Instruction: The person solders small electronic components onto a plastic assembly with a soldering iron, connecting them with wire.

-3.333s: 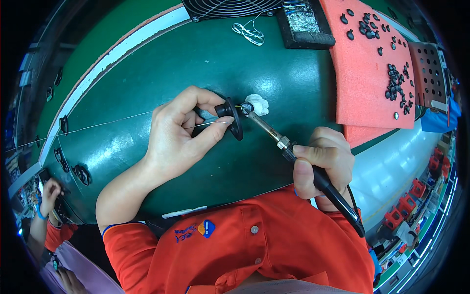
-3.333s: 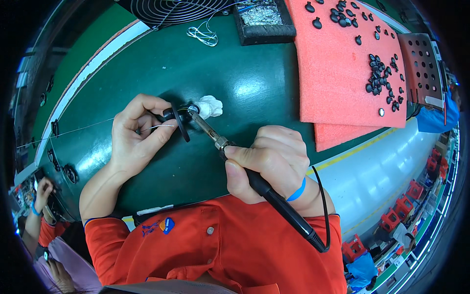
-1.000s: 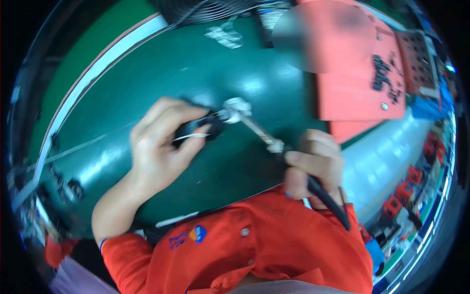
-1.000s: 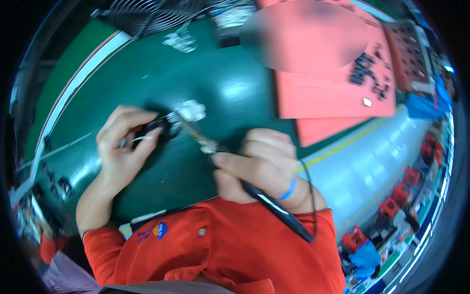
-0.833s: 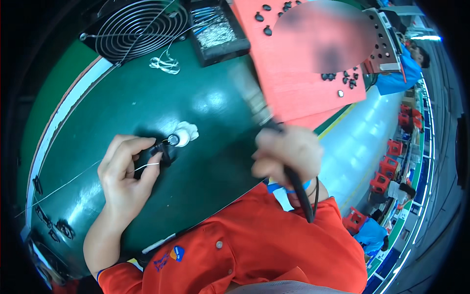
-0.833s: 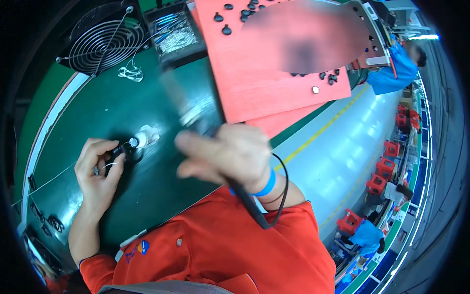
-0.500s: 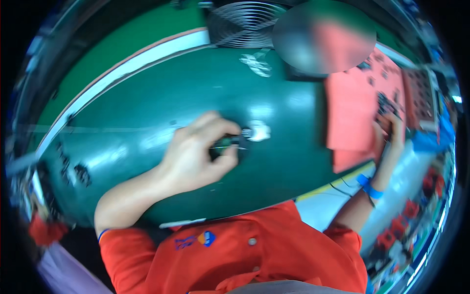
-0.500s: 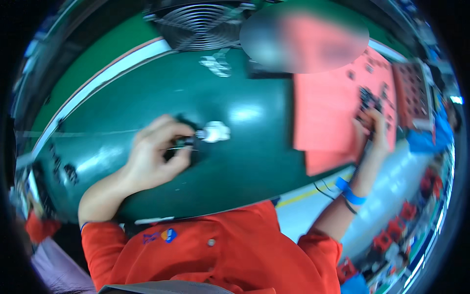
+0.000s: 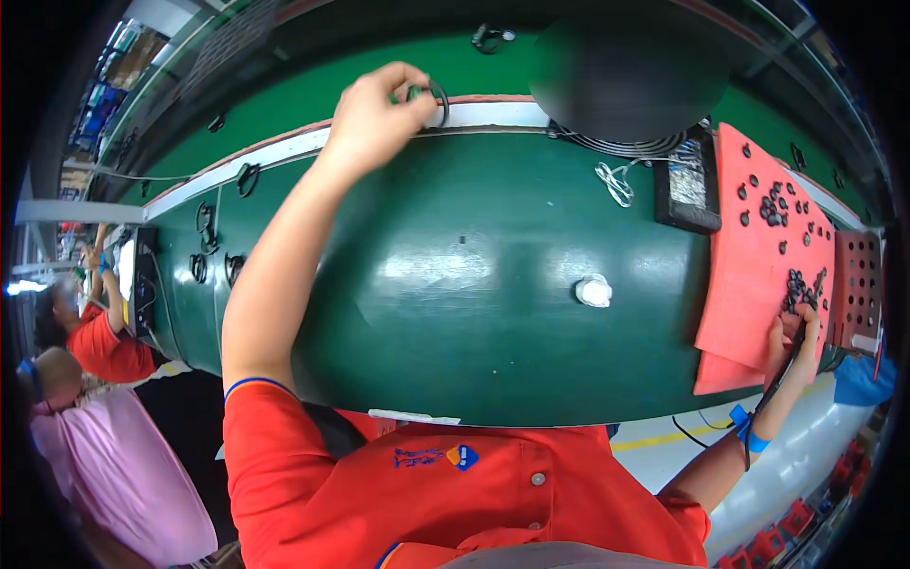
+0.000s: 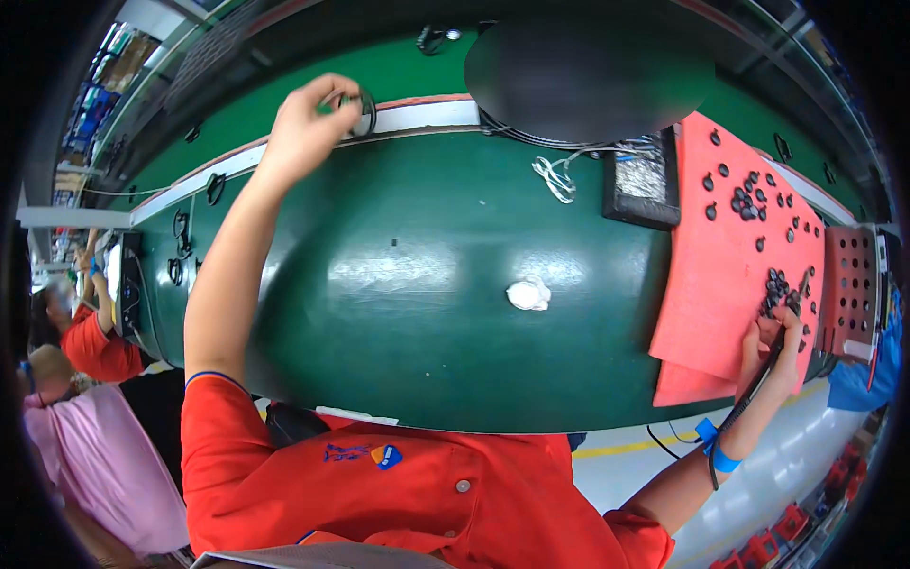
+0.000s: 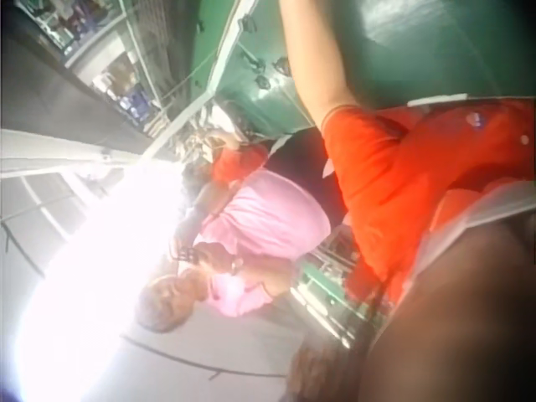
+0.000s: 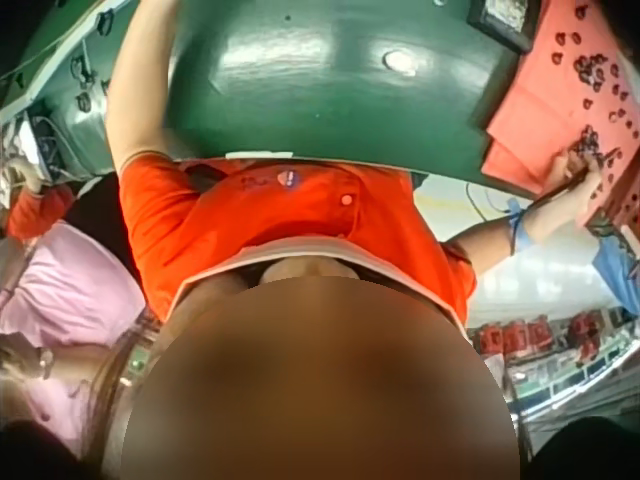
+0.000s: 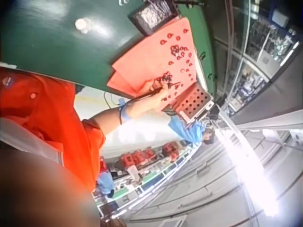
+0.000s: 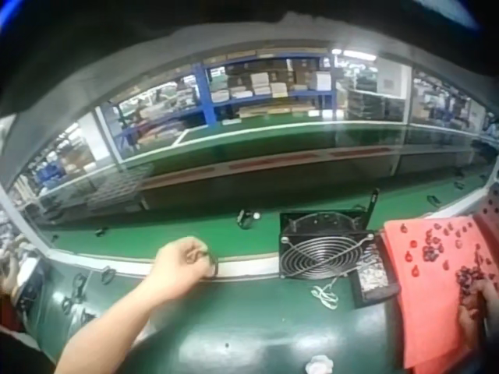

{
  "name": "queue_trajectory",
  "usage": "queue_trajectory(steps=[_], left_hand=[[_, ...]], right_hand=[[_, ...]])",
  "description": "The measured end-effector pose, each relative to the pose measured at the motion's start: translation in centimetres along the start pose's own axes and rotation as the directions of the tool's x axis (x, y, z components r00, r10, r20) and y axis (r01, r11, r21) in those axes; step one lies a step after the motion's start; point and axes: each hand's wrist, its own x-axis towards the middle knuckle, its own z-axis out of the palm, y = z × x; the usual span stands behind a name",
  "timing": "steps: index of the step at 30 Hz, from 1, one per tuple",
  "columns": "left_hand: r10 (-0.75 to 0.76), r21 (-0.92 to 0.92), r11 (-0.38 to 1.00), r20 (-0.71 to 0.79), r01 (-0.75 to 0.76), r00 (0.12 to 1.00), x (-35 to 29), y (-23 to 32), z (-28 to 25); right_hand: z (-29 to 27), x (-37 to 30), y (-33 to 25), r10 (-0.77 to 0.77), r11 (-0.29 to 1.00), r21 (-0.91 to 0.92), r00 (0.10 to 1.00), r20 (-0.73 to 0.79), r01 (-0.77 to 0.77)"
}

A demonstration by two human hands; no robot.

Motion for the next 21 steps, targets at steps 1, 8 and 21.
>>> queue_trajectory(steps=[1, 8, 21], left_hand=[[-0.023, 0.099, 0.995, -0.082, 0.031, 0.996, 1.1, -1.1, -0.9], [-0.109, 0.128, 0.981, -0.240, 0.143, 0.965, 2.5, -4.8, -0.9], [-0.203, 0.702, 0.669, -0.141, 0.243, 0.969, -6.8, -13.1, -12.9]], right_hand=[[0.2, -0.1, -0.5, -0.044, 0.999, 0.012, 0.999, -0.013, 0.044], [0.2, -0.3, 3.1, -0.011, 0.985, -0.172, 1.000, -0.022, 0.007], [-1.2, -1.5, -4.1, -0.022, 0.996, 0.080, 0.995, -0.101, 0.030]])
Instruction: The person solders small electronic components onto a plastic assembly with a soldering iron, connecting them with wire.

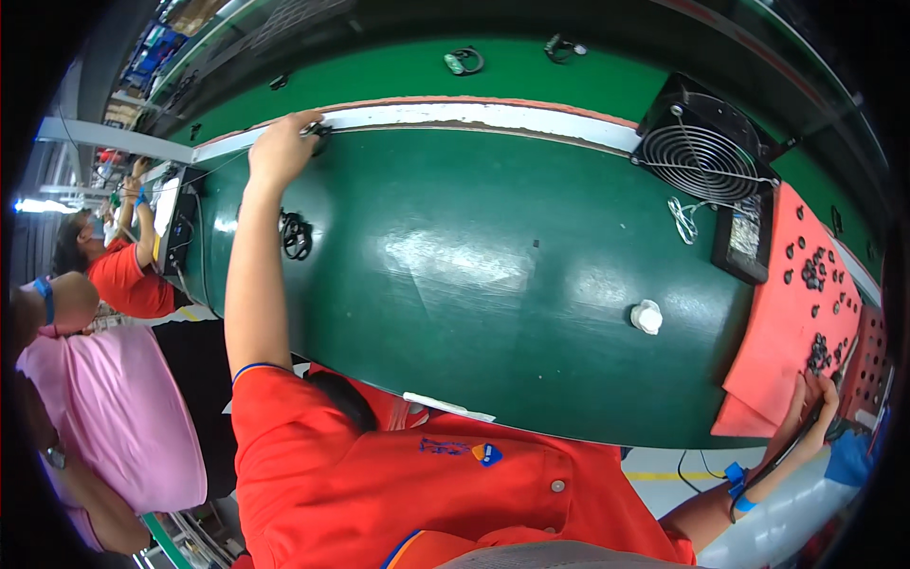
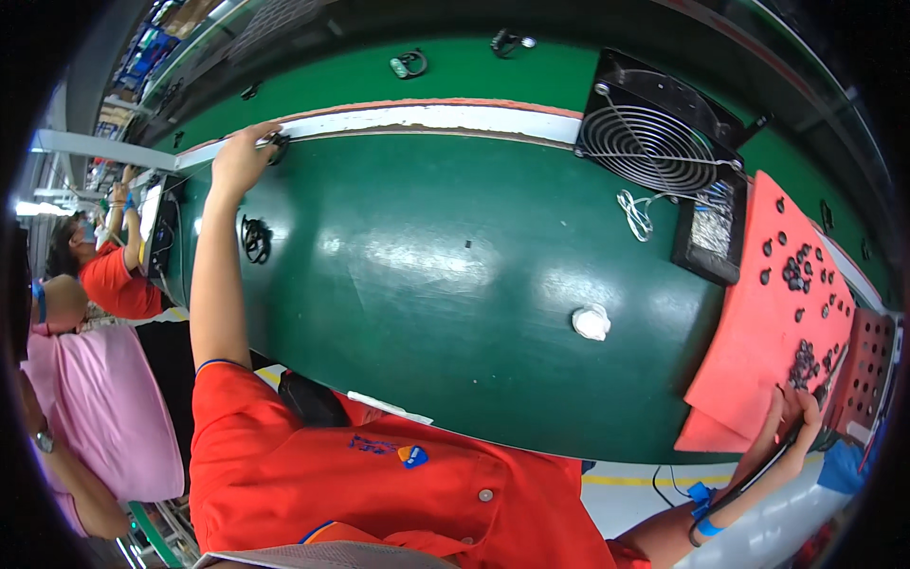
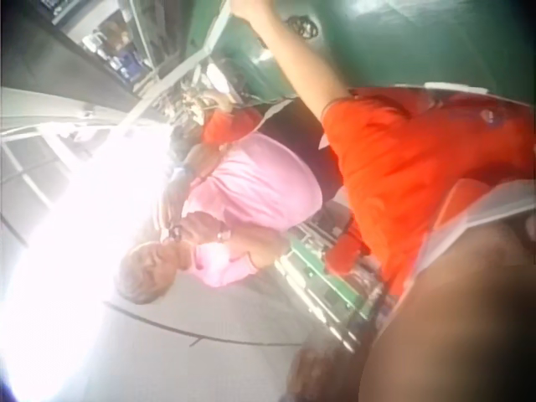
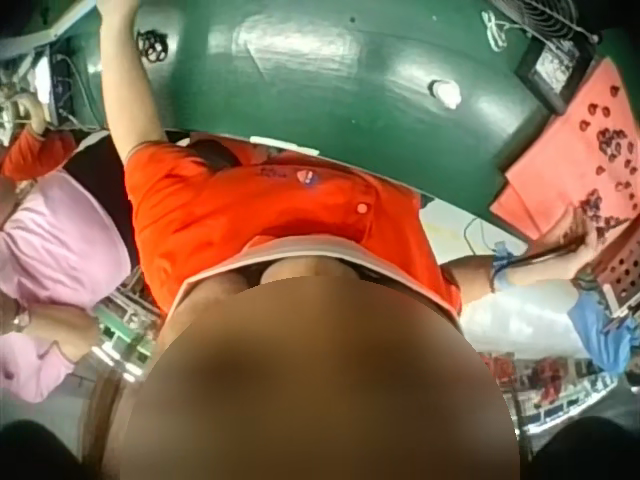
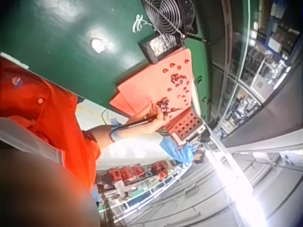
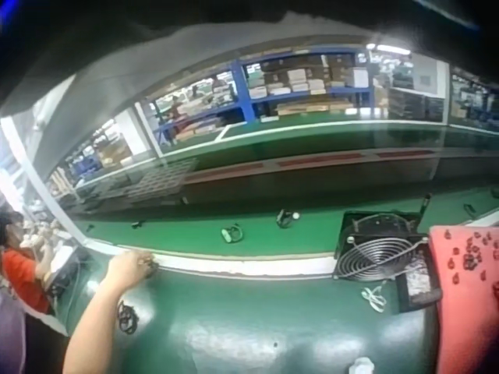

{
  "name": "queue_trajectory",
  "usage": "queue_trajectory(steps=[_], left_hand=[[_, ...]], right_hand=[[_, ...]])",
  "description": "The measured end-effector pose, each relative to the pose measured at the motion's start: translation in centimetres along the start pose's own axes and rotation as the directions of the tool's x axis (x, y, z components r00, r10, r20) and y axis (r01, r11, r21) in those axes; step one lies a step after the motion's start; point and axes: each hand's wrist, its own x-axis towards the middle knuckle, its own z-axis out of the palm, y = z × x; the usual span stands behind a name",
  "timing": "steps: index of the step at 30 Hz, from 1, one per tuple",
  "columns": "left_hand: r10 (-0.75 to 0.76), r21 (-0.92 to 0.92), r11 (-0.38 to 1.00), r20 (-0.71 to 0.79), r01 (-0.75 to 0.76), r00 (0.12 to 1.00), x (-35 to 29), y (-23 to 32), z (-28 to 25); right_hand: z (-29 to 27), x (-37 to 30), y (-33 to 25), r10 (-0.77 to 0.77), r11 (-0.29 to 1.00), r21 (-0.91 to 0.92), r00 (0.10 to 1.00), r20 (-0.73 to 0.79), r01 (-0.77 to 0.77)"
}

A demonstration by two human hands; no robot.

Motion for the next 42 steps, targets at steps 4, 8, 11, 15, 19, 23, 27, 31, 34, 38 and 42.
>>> queue_trajectory(steps=[4, 8, 11, 15, 19, 23, 27, 31, 34, 38, 42], left_hand=[[0.011, -0.065, 0.998, 0.026, -0.009, 1.000, 0.8, 0.3, 0.2], [0.112, -0.504, 0.858, -0.008, -0.101, 0.994, 0.1, 2.9, -1.2], [0.246, -0.798, 0.597, 0.091, -0.076, 0.965, -1.6, 11.2, -3.8], [0.556, -0.944, 0.327, 0.151, -0.048, 0.818, -4.4, 17.7, -4.5], [0.693, -0.974, 0.191, 0.222, 0.123, 0.685, -7.2, 22.8, -4.4], [0.727, -0.943, 0.148, 0.308, 0.298, 0.614, -8.4, 24.7, -3.3], [0.712, -0.920, 0.131, 0.347, 0.370, 0.611, -9.4, 25.4, -3.0], [0.700, -0.986, 0.131, 0.165, 0.102, 0.695, -10.3, 25.4, -3.2], [0.707, -0.940, 0.125, 0.308, 0.316, 0.636, -10.7, 25.2, -3.2], [0.733, -0.885, 0.081, 0.365, 0.459, 0.574, -10.8, 25.3, -3.0], [0.742, -0.858, 0.088, 0.396, 0.507, 0.541, -10.7, 25.3, -3.2]], right_hand=[[1.7, -1.7, -4.9, -0.127, 0.968, 0.220, 0.992, 0.024, 0.119], [4.9, -3.5, -10.8, -0.174, 0.922, 0.381, 0.953, 0.247, 0.070], [7.2, -3.6, -13.0, -0.318, 0.873, 0.472, 0.877, 0.360, 0.123], [10.1, -4.2, -13.3, -0.329, 0.840, 0.540, 0.846, 0.419, 0.059], [10.9, -4.6, -13.1, -0.297, 0.861, 0.507, 0.856, 0.422, 0.049], [10.6, -4.3, -13.8, -0.397, 0.886, 0.383, 0.857, 0.328, 0.264], [10.5, -4.5, -13.2, -0.289, 0.863, 0.503, 0.859, 0.422, 0.043], [10.0, -4.4, -13.7, -0.275, 0.749, 0.659, 0.869, 0.411, -0.074], [10.1, -4.6, -13.4, -0.478, 0.781, 0.552, 0.848, 0.228, 0.291], [10.1, -4.9, -13.6, -0.570, 0.742, 0.485, 0.816, 0.094, 0.463], [10.1, -4.9, -14.0, -0.602, 0.741, 0.458, 0.787, 0.131, 0.491]])
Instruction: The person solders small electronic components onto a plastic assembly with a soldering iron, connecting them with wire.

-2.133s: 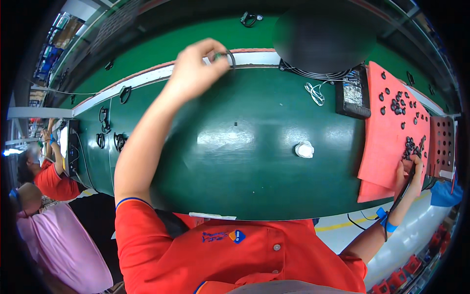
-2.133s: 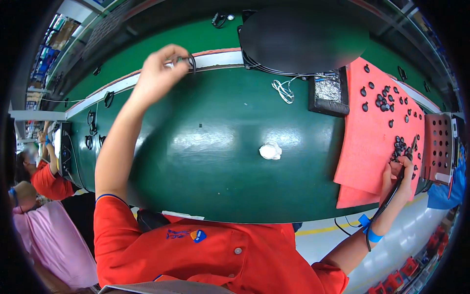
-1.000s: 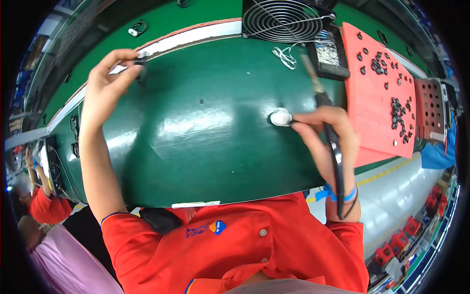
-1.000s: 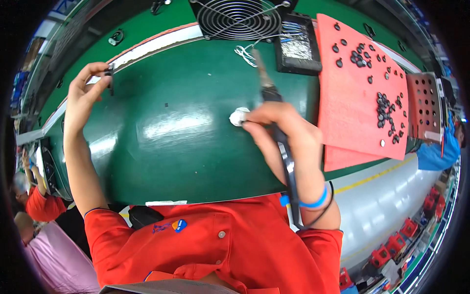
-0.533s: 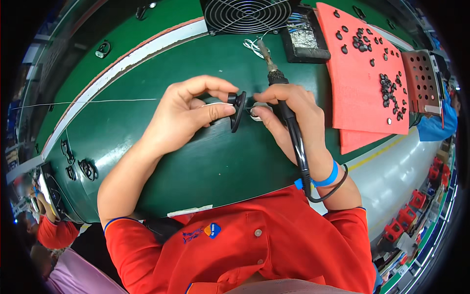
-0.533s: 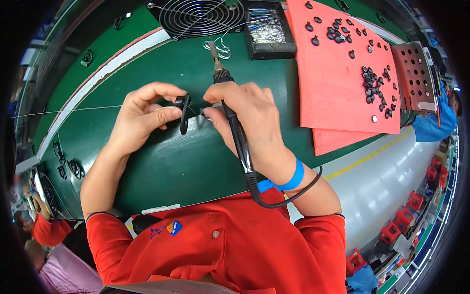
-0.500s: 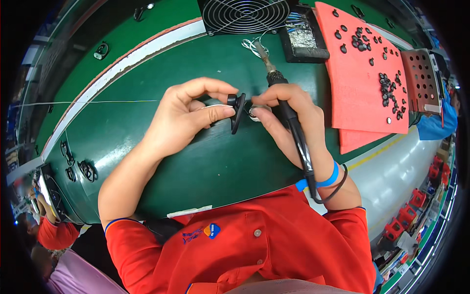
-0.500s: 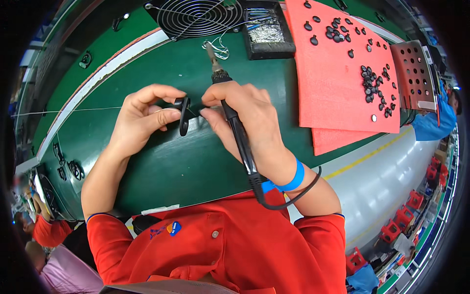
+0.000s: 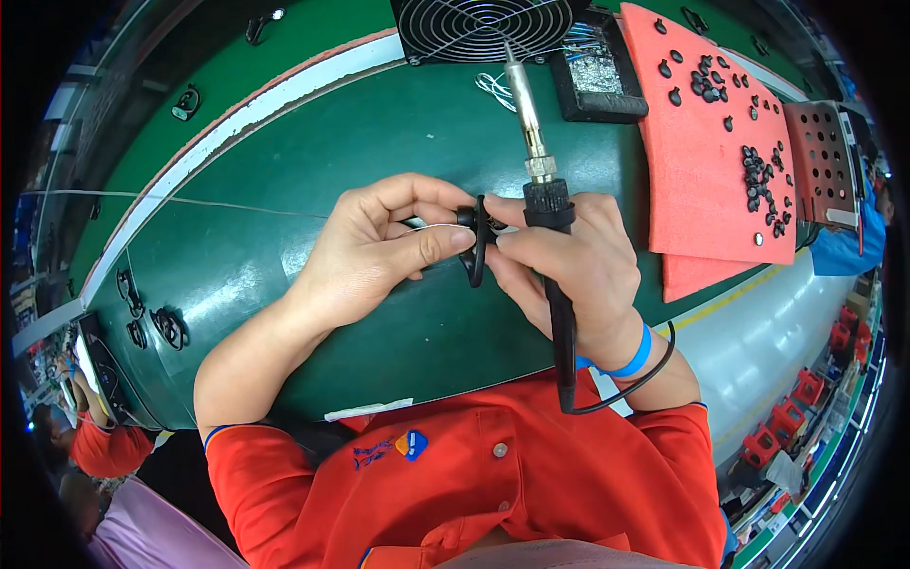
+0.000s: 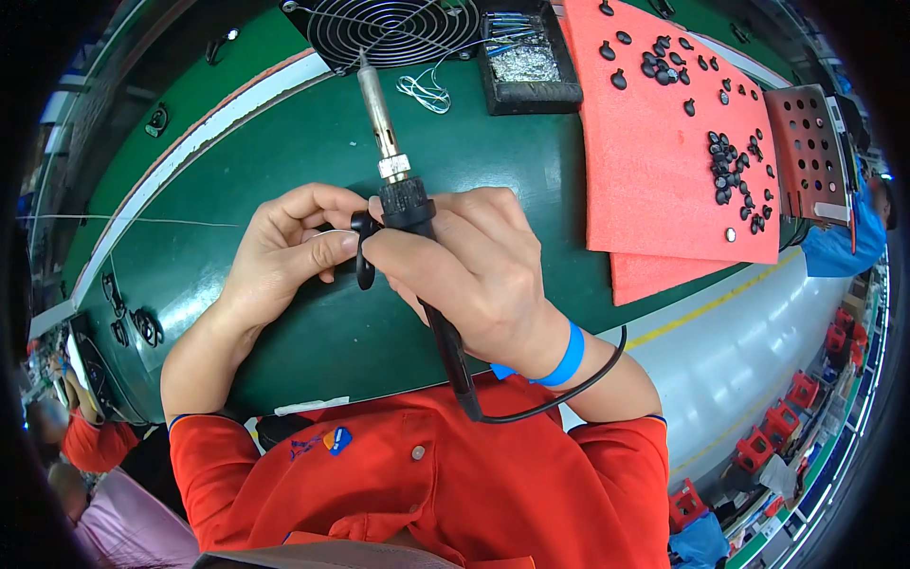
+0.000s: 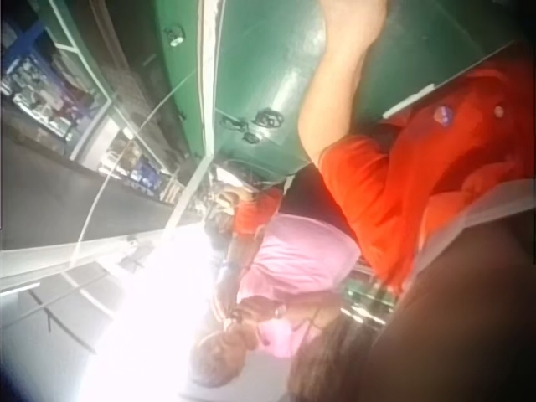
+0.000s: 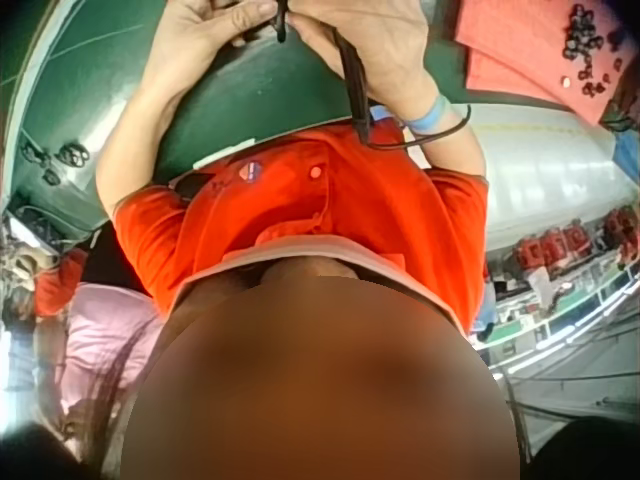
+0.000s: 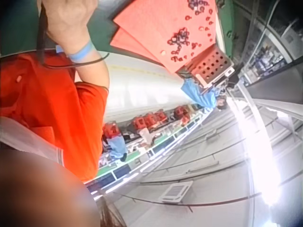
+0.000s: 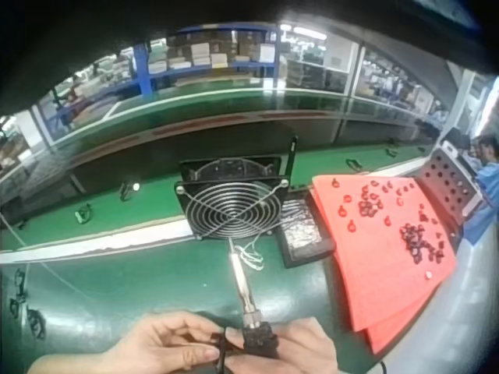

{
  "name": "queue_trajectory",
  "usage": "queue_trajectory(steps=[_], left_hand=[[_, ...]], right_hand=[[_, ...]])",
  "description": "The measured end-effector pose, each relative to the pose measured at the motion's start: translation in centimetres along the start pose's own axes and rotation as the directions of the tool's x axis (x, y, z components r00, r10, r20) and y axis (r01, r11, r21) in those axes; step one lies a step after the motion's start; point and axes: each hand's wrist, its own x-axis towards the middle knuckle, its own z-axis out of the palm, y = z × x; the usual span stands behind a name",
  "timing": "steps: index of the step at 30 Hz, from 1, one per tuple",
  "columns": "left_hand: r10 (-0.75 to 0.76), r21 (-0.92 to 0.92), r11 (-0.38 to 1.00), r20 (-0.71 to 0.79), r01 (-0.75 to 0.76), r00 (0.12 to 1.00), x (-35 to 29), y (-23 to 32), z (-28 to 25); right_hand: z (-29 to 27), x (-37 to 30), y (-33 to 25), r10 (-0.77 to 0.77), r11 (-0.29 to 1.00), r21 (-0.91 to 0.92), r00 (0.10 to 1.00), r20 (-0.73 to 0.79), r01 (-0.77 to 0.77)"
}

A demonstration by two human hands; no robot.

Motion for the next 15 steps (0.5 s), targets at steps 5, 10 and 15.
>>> queue_trajectory(steps=[5, 10, 15], left_hand=[[0.030, -0.008, 1.000, 0.009, -0.030, 1.000, -0.13, -0.09, 0.04], [0.064, 0.062, 0.996, 0.010, -0.064, 0.998, -0.16, -0.32, 0.03], [0.077, 0.013, 0.997, 0.020, -0.077, 0.997, -0.17, -0.41, -0.03]], right_hand=[[0.20, -0.52, 0.47, -0.037, 0.999, -0.031, 0.999, -0.038, 0.036], [0.29, -0.47, 0.81, -0.047, 0.999, -0.027, 0.999, -0.022, 0.046], [0.61, -0.34, 1.04, -0.026, 0.998, 0.049, 0.998, -0.054, 0.029]])
